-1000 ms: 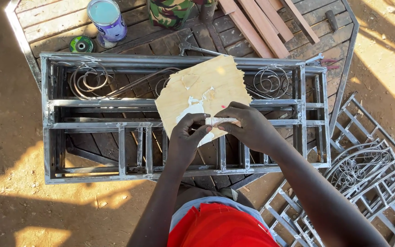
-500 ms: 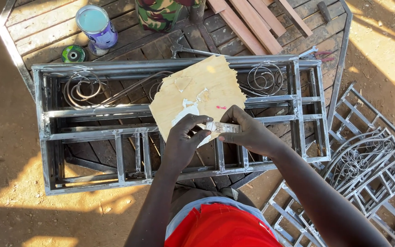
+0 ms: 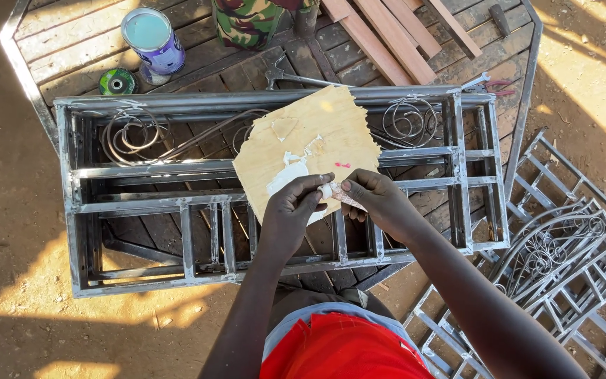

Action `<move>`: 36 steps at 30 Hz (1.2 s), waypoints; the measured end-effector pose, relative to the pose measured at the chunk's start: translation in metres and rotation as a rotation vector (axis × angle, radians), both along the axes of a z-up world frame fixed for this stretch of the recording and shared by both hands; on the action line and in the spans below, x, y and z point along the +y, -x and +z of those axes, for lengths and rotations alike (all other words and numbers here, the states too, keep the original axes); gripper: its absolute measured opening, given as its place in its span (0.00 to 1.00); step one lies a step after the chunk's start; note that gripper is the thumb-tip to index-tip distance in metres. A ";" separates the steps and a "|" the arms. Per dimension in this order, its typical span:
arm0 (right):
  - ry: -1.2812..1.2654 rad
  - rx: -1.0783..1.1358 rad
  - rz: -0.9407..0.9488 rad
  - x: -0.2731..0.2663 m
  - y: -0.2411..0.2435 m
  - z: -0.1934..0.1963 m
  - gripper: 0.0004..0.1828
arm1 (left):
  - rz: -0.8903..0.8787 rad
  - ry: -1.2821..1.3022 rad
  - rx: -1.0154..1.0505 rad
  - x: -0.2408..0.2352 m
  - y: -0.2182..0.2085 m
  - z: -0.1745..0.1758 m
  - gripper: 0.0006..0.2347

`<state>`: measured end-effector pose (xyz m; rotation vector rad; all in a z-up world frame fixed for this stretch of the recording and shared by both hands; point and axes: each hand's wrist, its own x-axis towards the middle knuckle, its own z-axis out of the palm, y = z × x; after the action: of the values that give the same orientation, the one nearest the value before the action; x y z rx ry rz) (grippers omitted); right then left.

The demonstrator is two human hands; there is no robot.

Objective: Applying metal filler paste to the joints and welds of a metal frame using a small applicator tool to smooth the surface.

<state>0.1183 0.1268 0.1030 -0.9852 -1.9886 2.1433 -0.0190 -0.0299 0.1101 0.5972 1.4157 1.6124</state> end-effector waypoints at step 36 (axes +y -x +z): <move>0.109 0.068 0.016 -0.013 0.005 0.031 0.16 | -0.013 -0.017 0.060 -0.007 0.015 0.000 0.12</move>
<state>0.1132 0.1133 0.1336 -0.9000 -1.8743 2.2830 -0.0344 -0.0370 0.1106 0.6683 1.4399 1.6091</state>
